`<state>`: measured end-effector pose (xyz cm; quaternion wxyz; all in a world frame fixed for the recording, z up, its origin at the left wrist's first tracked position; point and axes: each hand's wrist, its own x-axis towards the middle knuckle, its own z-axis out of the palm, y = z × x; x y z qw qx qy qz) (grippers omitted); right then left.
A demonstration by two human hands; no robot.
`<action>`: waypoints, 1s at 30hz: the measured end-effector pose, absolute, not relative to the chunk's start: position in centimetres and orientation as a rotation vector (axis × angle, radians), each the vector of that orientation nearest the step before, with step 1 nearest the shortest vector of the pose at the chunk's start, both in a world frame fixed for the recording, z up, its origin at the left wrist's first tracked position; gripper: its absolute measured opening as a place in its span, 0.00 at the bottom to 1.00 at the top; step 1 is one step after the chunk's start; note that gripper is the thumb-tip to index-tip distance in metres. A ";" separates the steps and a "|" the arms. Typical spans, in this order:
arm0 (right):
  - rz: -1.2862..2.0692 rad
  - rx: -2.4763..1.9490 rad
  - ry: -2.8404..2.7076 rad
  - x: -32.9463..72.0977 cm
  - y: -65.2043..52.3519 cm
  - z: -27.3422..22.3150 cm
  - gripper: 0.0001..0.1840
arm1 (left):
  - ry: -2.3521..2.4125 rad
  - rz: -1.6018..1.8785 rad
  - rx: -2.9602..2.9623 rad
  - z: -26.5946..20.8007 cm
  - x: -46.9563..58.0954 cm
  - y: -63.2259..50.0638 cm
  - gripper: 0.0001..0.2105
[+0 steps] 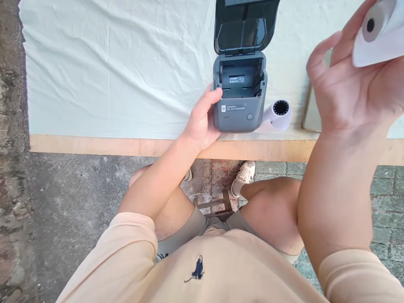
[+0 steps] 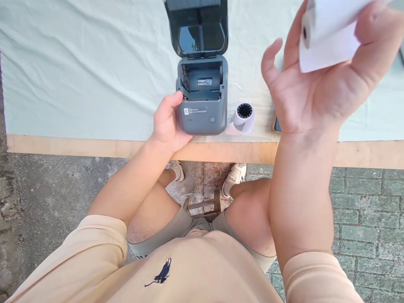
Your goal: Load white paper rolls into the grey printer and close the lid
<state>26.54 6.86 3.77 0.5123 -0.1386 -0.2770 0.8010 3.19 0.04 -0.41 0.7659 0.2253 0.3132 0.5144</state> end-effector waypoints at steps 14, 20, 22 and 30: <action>0.207 -1.457 -2.280 18.6 2.4 5.6 0.13 | 0.741 1.163 0.647 0.3 3.8 -0.8 0.11; 0.317 -1.306 -2.286 18.9 2.0 5.6 0.07 | 0.726 1.163 0.593 0.6 3.8 -0.8 0.09; 0.295 -1.302 -2.290 18.8 1.7 5.9 0.05 | 0.701 1.173 0.569 0.7 3.8 -0.6 0.08; 0.395 -1.065 -2.403 19.0 1.2 6.6 0.08 | 0.710 1.170 0.591 0.1 3.4 -0.4 0.05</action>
